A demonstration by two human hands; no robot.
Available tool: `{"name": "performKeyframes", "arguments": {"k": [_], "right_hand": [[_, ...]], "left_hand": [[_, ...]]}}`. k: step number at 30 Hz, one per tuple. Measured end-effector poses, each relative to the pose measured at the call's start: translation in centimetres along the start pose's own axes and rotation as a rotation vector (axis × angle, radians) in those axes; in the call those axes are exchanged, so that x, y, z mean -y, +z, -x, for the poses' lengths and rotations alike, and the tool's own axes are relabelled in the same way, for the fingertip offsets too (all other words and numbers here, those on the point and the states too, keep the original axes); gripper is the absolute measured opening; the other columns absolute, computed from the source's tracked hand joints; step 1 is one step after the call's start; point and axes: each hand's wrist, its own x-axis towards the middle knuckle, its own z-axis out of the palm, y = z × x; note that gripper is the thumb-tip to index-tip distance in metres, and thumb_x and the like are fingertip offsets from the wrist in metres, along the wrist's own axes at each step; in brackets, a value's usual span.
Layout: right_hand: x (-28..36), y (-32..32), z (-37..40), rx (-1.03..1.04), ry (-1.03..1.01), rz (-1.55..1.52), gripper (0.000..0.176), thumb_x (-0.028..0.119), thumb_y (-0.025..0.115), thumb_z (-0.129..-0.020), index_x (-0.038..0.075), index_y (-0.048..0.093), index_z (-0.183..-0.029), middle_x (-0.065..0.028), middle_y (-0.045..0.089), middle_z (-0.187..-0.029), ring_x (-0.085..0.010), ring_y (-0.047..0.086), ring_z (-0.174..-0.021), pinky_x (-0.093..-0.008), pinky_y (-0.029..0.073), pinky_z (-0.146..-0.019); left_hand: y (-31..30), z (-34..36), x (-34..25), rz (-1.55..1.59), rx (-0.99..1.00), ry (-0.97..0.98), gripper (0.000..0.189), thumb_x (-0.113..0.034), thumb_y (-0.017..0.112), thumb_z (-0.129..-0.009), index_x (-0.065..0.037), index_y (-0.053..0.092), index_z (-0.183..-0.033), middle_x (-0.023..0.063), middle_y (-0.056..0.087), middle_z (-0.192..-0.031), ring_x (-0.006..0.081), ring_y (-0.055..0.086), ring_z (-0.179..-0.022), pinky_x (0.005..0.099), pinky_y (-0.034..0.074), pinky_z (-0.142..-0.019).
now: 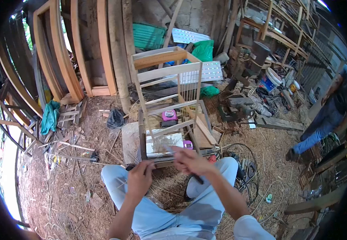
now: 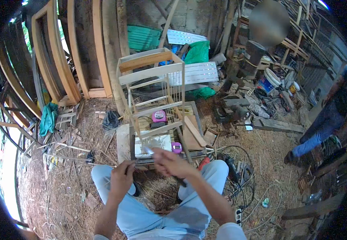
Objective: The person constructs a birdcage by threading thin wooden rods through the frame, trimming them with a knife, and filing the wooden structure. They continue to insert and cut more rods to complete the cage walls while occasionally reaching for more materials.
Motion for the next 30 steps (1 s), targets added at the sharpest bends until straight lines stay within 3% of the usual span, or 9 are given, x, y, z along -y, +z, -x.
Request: {"name": "performKeyframes", "arguments": {"k": [4,10,14,16,19,22,24,26,30], "right_hand": [[-0.3,0.5,-1.4,0.082,-0.073,-0.192,0.032,0.028,0.041,-0.102,0.007,0.056,-0.12,0.0062,0.037,-0.064,-0.0044,0.032,-0.052,-0.0204,0.027,-0.044],[0.1,-3.0,0.1,0.062,-0.053,-0.046,0.029,0.026,0.047,-0.1,0.002,0.06,-0.106,0.0071,0.037,-0.061,-0.0032,0.031,-0.05,-0.0204,0.023,-0.043],[1.9,-10.6,1.2,-0.699,-0.151,0.074,0.031,0.033,0.049,-0.098,0.006,0.063,-0.1,0.0057,0.042,-0.063,-0.0042,0.035,-0.048,-0.0207,0.028,-0.042],[1.5,-16.5,2.4,-0.554,-0.326,-0.095,0.039,0.042,0.045,-0.098,0.009,0.064,-0.101,0.0056,0.04,-0.061,-0.0053,0.034,-0.045,-0.0215,0.027,-0.041],[2.4,-12.1,2.2,-0.495,-0.121,0.061,0.045,0.047,0.039,-0.098,0.012,0.064,-0.108,0.0054,0.038,-0.059,-0.0058,0.031,-0.043,-0.0213,0.026,-0.04],[2.9,-4.5,1.6,-0.127,-0.101,0.181,0.063,0.058,0.03,-0.096,0.014,0.046,-0.137,0.007,0.029,-0.057,-0.0047,0.026,-0.046,-0.02,0.024,-0.041],[2.0,-0.7,1.2,0.029,-0.087,0.029,0.048,0.038,0.038,-0.101,0.018,0.033,-0.144,0.0051,0.032,-0.063,-0.005,0.03,-0.052,-0.0196,0.026,-0.045],[1.4,1.5,0.2,0.19,-0.165,-0.058,0.043,0.027,0.044,-0.101,0.015,0.038,-0.141,0.0056,0.033,-0.063,-0.0046,0.03,-0.052,-0.0206,0.024,-0.045],[1.7,-0.3,-0.9,0.047,-0.092,-0.198,0.028,0.025,0.046,-0.1,0.006,0.054,-0.117,0.007,0.033,-0.061,-0.0039,0.03,-0.051,-0.0198,0.024,-0.043]], "left_hand": [[0.9,-0.2,-1.2,0.003,0.039,-0.022,0.008,0.003,0.062,-0.083,-0.001,0.061,-0.091,0.0159,0.066,-0.081,0.0329,0.066,-0.072,0.0368,0.051,-0.059],[-0.9,1.7,-1.0,0.098,0.134,-0.023,0.009,0.003,0.062,-0.083,-0.001,0.06,-0.091,0.0165,0.066,-0.082,0.0331,0.066,-0.072,0.0376,0.051,-0.059],[-3.8,3.7,2.1,-0.049,0.094,-0.008,0.009,0.004,0.061,-0.083,0.0,0.062,-0.091,0.0135,0.066,-0.075,0.0276,0.066,-0.065,0.034,0.05,-0.056],[-5.6,4.1,4.1,-0.015,0.014,-0.251,0.007,0.003,0.06,-0.085,0.001,0.063,-0.091,0.011,0.064,-0.071,0.0192,0.062,-0.058,0.0293,0.048,-0.053],[-5.0,1.7,2.8,0.085,-0.02,-0.254,0.007,0.001,0.057,-0.088,0.002,0.063,-0.091,0.0094,0.061,-0.066,0.014,0.058,-0.055,0.0271,0.045,-0.052],[-2.6,-0.9,-0.1,0.162,0.041,-0.243,0.007,0.001,0.056,-0.088,0.002,0.063,-0.091,0.0097,0.06,-0.063,0.0153,0.058,-0.055,0.0283,0.046,-0.053],[-1.2,-1.6,-1.4,0.178,0.074,-0.21,0.007,0.001,0.056,-0.088,0.002,0.063,-0.09,0.0099,0.06,-0.062,0.0159,0.058,-0.055,0.0288,0.046,-0.054],[0.0,-2.1,-2.3,0.223,0.116,-0.213,0.007,0.0,0.057,-0.088,0.002,0.063,-0.09,0.011,0.059,-0.061,0.0176,0.058,-0.054,0.0299,0.046,-0.054],[-0.8,-1.7,-2.7,0.18,0.202,-0.215,0.006,-0.001,0.057,-0.088,0.002,0.062,-0.091,0.013,0.06,-0.064,0.0207,0.06,-0.056,0.0313,0.046,-0.055]]}}
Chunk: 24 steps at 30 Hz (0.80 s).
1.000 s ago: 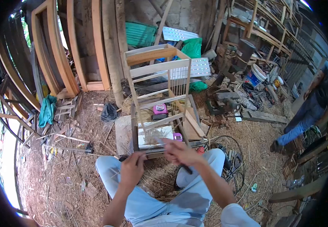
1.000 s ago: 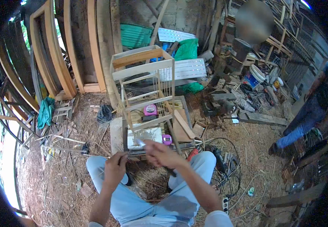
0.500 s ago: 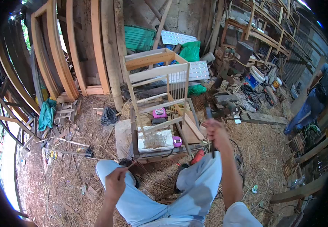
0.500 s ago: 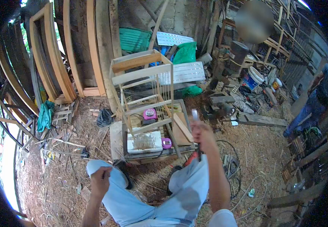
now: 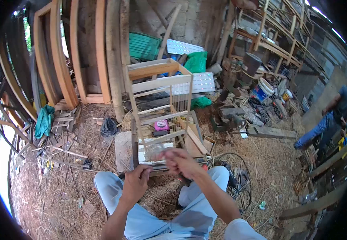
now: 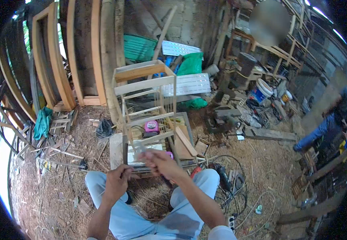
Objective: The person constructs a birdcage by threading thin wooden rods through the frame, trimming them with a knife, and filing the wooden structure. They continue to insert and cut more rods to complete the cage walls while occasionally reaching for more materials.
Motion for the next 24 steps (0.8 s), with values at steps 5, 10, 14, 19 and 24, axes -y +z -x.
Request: {"name": "performKeyframes", "arguments": {"k": [5,10,14,19,24], "right_hand": [[3.4,-5.3,1.7,-0.21,-0.123,0.082,0.03,0.03,0.048,-0.098,0.003,0.059,-0.098,0.0085,0.032,-0.059,-0.0031,0.029,-0.049,-0.0204,0.022,-0.042],[6.1,-9.8,4.1,-0.374,-0.336,0.085,0.033,0.032,0.051,-0.097,0.003,0.062,-0.109,0.0089,0.033,-0.057,-0.0024,0.03,-0.047,-0.0204,0.022,-0.04],[-0.7,-3.7,2.3,-0.13,0.045,0.122,0.04,0.032,0.048,-0.098,0.018,0.047,-0.136,0.0058,0.039,-0.065,-0.0054,0.035,-0.052,-0.0205,0.026,-0.044],[0.2,-1.5,0.0,-0.094,-0.03,-0.093,0.031,0.027,0.046,-0.1,0.001,0.059,-0.109,0.0067,0.037,-0.06,-0.0034,0.03,-0.049,-0.0202,0.023,-0.042],[2.1,-5.0,1.6,-0.031,0.009,0.093,0.028,0.023,0.046,-0.099,-0.001,0.059,-0.107,0.0082,0.036,-0.059,-0.0033,0.027,-0.046,-0.0199,0.02,-0.041]], "left_hand": [[-1.7,2.3,1.0,0.02,0.099,0.03,0.006,-0.001,0.057,-0.087,0.001,0.062,-0.091,0.0141,0.061,-0.066,0.0238,0.061,-0.057,0.0324,0.046,-0.055],[-3.9,2.9,3.1,0.016,0.087,-0.109,0.009,-0.001,0.053,-0.09,0.0,0.062,-0.091,0.0106,0.059,-0.064,0.0201,0.058,-0.056,0.0296,0.046,-0.055],[-1.2,0.9,2.8,-0.01,0.081,0.004,0.01,-0.002,0.053,-0.09,-0.002,0.061,-0.096,0.0116,0.057,-0.062,0.0245,0.059,-0.055,0.0314,0.047,-0.054],[-0.6,0.4,1.1,-0.021,0.105,0.021,0.011,-0.002,0.054,-0.09,-0.001,0.061,-0.099,0.0133,0.064,-0.074,0.0241,0.063,-0.063,0.0323,0.049,-0.061],[-2.8,1.8,1.4,-0.032,0.23,-0.063,0.012,0.0,0.054,-0.089,0.0,0.063,-0.098,0.014,0.066,-0.078,0.0221,0.065,-0.071,0.0306,0.049,-0.064]]}}
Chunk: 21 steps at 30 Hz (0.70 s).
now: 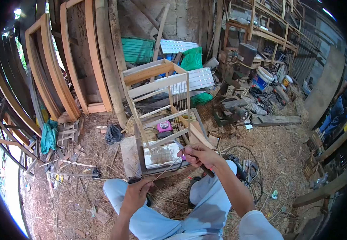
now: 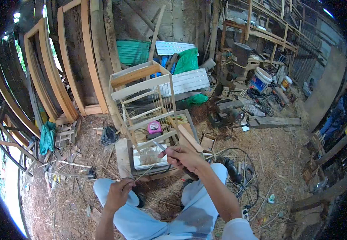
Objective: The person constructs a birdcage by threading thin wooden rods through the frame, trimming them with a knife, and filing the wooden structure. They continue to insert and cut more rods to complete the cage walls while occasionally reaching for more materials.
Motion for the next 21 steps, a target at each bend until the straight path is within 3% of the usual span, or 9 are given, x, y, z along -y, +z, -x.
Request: {"name": "performKeyframes", "arguments": {"k": [2,4,5,6,8,10,12,18,21], "right_hand": [[-0.2,-2.0,0.3,-0.292,-0.028,0.045,0.024,0.025,0.051,-0.097,0.004,0.063,-0.103,0.0066,0.042,-0.061,-0.0032,0.031,-0.046,-0.0194,0.023,-0.042],[1.2,-7.3,1.5,-0.506,-0.197,0.014,0.024,0.023,0.049,-0.097,0.005,0.062,-0.103,0.0056,0.042,-0.061,-0.0036,0.034,-0.046,-0.0186,0.025,-0.041],[1.2,-7.8,2.1,-0.496,-0.193,0.012,0.024,0.023,0.049,-0.097,0.005,0.062,-0.103,0.0056,0.042,-0.061,-0.0036,0.034,-0.046,-0.0186,0.025,-0.041],[1.9,-8.0,2.4,-0.487,-0.179,0.019,0.026,0.024,0.048,-0.097,0.005,0.062,-0.106,0.0051,0.042,-0.061,-0.0039,0.035,-0.047,-0.0189,0.026,-0.041],[2.6,-5.0,2.6,-0.406,-0.113,0.084,0.033,0.026,0.046,-0.099,0.006,0.057,-0.122,0.0047,0.04,-0.061,-0.0044,0.034,-0.05,-0.0201,0.025,-0.042],[1.1,-1.3,1.5,-0.232,-0.09,-0.086,0.039,0.029,0.046,-0.099,0.006,0.052,-0.13,0.0059,0.039,-0.061,-0.0045,0.032,-0.05,-0.0206,0.023,-0.043],[0.7,1.2,0.7,-0.037,-0.132,-0.085,0.041,0.032,0.047,-0.099,0.005,0.051,-0.13,0.0067,0.038,-0.062,-0.0047,0.03,-0.05,-0.0209,0.023,-0.043],[0.9,1.1,0.0,-0.076,-0.106,-0.125,0.04,0.03,0.048,-0.099,-0.004,0.056,-0.118,0.0062,0.038,-0.06,-0.0025,0.032,-0.051,-0.0203,0.022,-0.042],[1.3,0.9,0.3,-0.083,-0.076,-0.079,0.036,0.029,0.046,-0.1,-0.002,0.06,-0.111,0.0061,0.039,-0.061,-0.0031,0.032,-0.05,-0.0202,0.022,-0.043]], "left_hand": [[-0.1,1.1,1.4,-0.089,-0.095,0.097,0.013,0.002,0.053,-0.089,0.0,0.064,-0.096,0.0131,0.067,-0.079,0.0192,0.065,-0.072,0.0284,0.048,-0.064],[-2.3,2.2,3.2,-0.088,-0.185,0.017,0.012,0.004,0.054,-0.087,0.001,0.064,-0.093,0.0129,0.067,-0.078,0.0177,0.065,-0.07,0.0277,0.048,-0.063],[-3.5,2.6,4.9,-0.085,-0.185,-0.136,0.012,0.004,0.055,-0.086,0.001,0.064,-0.093,0.0131,0.067,-0.078,0.0172,0.065,-0.067,0.0279,0.049,-0.061],[-3.4,2.4,5.0,-0.08,-0.207,-0.141,0.012,0.004,0.055,-0.086,0.001,0.064,-0.093,0.0131,0.067,-0.078,0.0172,0.065,-0.067,0.0279,0.049,-0.061],[-2.8,1.3,4.4,-0.075,-0.259,-0.022,0.013,0.003,0.058,-0.084,0.001,0.065,-0.094,0.0129,0.067,-0.075,0.0184,0.065,-0.066,0.0294,0.049,-0.06],[-1.3,-0.2,3.1,-0.101,-0.286,0.06,0.016,0.003,0.059,-0.083,0.001,0.065,-0.098,0.0125,0.067,-0.076,0.0194,0.065,-0.066,0.0299,0.05,-0.06],[-0.2,-1.3,1.5,-0.145,-0.286,0.19,0.017,0.004,0.059,-0.083,0.0,0.065,-0.099,0.013,0.067,-0.078,0.0202,0.066,-0.067,0.0308,0.051,-0.061],[-0.5,0.0,1.1,-0.175,-0.279,0.231,0.018,0.007,0.059,-0.082,0.0,0.065,-0.098,0.0131,0.068,-0.082,0.0239,0.067,-0.068,0.0308,0.053,-0.06],[0.1,0.6,1.6,-0.225,-0.274,0.256,0.018,0.008,0.059,-0.081,0.0,0.065,-0.096,0.013,0.069,-0.083,0.0253,0.068,-0.07,0.0315,0.053,-0.059]]}}
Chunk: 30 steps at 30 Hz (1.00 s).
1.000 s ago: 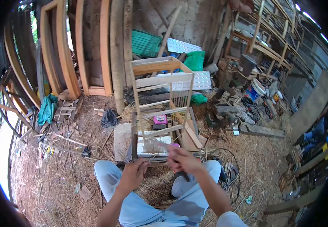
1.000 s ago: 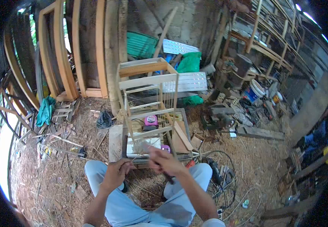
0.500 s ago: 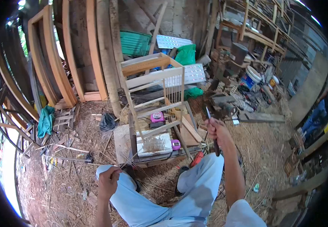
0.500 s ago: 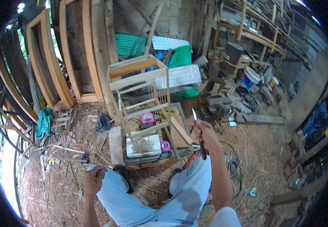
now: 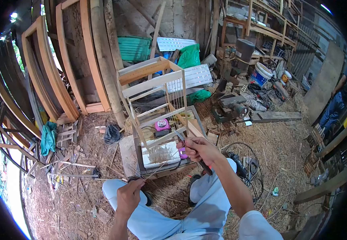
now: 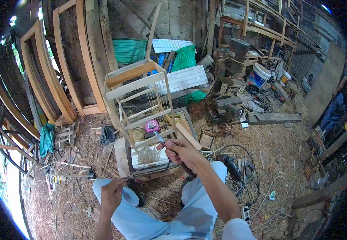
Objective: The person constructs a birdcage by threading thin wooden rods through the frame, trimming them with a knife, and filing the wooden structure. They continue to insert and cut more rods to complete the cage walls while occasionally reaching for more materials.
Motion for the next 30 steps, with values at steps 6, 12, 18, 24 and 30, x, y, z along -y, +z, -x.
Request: {"name": "performKeyframes", "arguments": {"k": [6,12,18,24,30], "right_hand": [[0.0,-0.4,0.1,-0.228,-0.001,0.152,0.033,0.031,0.045,-0.1,0.002,0.062,-0.105,0.0055,0.039,-0.061,-0.0043,0.034,-0.05,-0.019,0.025,-0.043],[3.4,-8.7,1.7,-0.515,-0.254,0.092,0.03,0.029,0.05,-0.097,0.003,0.059,-0.107,0.006,0.039,-0.061,-0.0034,0.031,-0.048,-0.0203,0.023,-0.041],[-2.1,1.0,0.3,-0.117,0.035,0.045,0.039,0.032,0.046,-0.099,0.005,0.052,-0.126,0.0073,0.034,-0.062,-0.0037,0.031,-0.051,-0.0195,0.023,-0.044],[-1.6,0.7,-0.4,-0.112,-0.045,0.038,0.031,0.03,0.044,-0.1,0.006,0.061,-0.109,0.0062,0.041,-0.063,-0.0042,0.031,-0.049,-0.0211,0.025,-0.044],[1.4,-5.1,0.6,-0.494,-0.231,0.029,0.03,0.026,0.046,-0.099,0.001,0.06,-0.108,0.0063,0.036,-0.056,-0.003,0.03,-0.044,-0.0198,0.02,-0.039]], "left_hand": [[0.6,0.9,-0.2,-0.023,-0.004,0.001,0.015,0.007,0.061,-0.08,0.001,0.065,-0.092,0.0144,0.069,-0.083,0.0268,0.069,-0.073,0.0331,0.054,-0.061],[-2.5,2.5,3.8,-0.047,-0.101,-0.246,0.013,0.006,0.059,-0.083,0.002,0.065,-0.094,0.0159,0.068,-0.079,0.0226,0.068,-0.069,0.0292,0.052,-0.06],[1.7,-0.9,0.9,0.001,-0.129,0.008,0.017,0.005,0.061,-0.082,-0.001,0.065,-0.097,0.0148,0.065,-0.081,0.0301,0.065,-0.073,0.0359,0.052,-0.063],[1.1,-0.8,0.8,-0.051,-0.098,0.053,0.02,0.009,0.061,-0.079,-0.001,0.065,-0.096,0.015,0.065,-0.083,0.0299,0.065,-0.075,0.035,0.052,-0.063],[-1.9,0.9,4.2,-0.105,-0.243,-0.074,0.02,0.013,0.059,-0.078,0.001,0.065,-0.093,0.0139,0.067,-0.085,0.0253,0.067,-0.075,0.0323,0.055,-0.066]]}}
